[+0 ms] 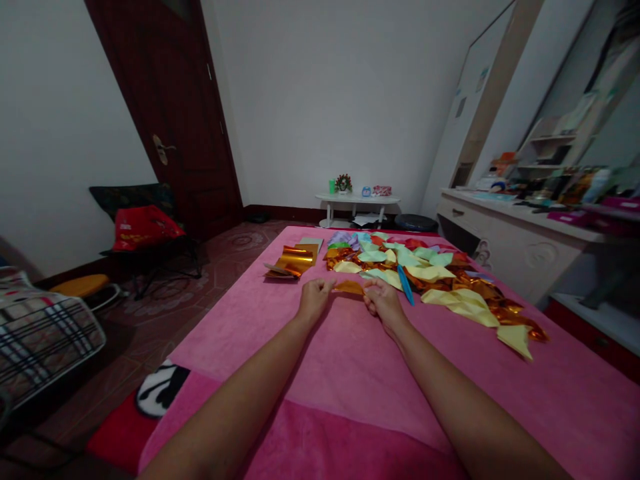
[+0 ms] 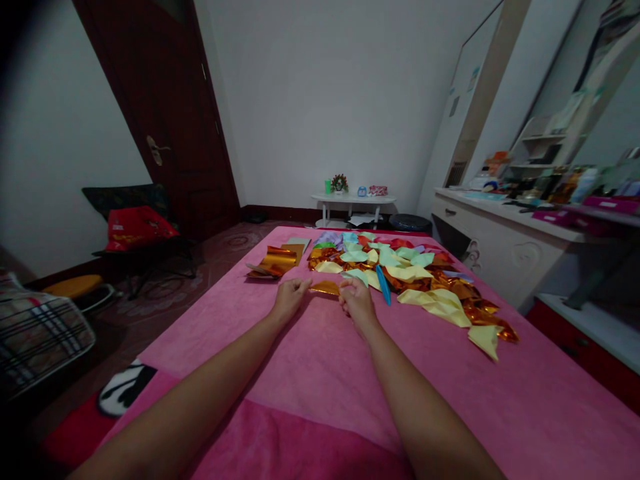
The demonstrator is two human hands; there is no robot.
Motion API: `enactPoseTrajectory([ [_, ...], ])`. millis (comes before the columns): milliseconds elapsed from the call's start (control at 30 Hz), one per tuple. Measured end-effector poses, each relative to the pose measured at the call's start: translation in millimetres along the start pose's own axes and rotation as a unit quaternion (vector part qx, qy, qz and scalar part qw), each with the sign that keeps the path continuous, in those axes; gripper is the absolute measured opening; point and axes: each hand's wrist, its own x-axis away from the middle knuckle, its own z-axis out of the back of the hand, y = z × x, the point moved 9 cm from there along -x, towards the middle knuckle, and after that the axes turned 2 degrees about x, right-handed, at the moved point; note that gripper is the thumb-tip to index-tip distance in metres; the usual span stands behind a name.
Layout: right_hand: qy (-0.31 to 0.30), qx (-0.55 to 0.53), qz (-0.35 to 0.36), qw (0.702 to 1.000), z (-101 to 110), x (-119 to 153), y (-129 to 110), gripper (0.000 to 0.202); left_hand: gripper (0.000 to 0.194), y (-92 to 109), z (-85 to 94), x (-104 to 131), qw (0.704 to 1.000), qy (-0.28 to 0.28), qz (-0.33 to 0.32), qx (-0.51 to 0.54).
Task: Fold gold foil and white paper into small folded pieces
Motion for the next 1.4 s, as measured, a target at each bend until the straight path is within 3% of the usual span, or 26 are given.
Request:
enactPoseTrajectory([
  [100,-0.014,-0.021,-0.028,0.999,1,-6,5,0.025,0.031,2,-11.0,0,0.998,-0.045,-0.008,0.038],
  [267,-0.038,-0.036,-0.066,0.996,0,-11,10,0.025,0.030,3,-22.9,1,0.992,-0.099,-0.008,0.075],
  [633,-0.051,0.009,-0.020,0.998,-6,-2,2,0.028,0.029,4,-15.5,1,0.995,-0.072,0.008,0.072],
  [1400,-0.067,0.099,0.009,0.993,-16,3,-2,0.029,0.017,-5,-12.0,-2,0.989,-0.047,0.052,0.129],
])
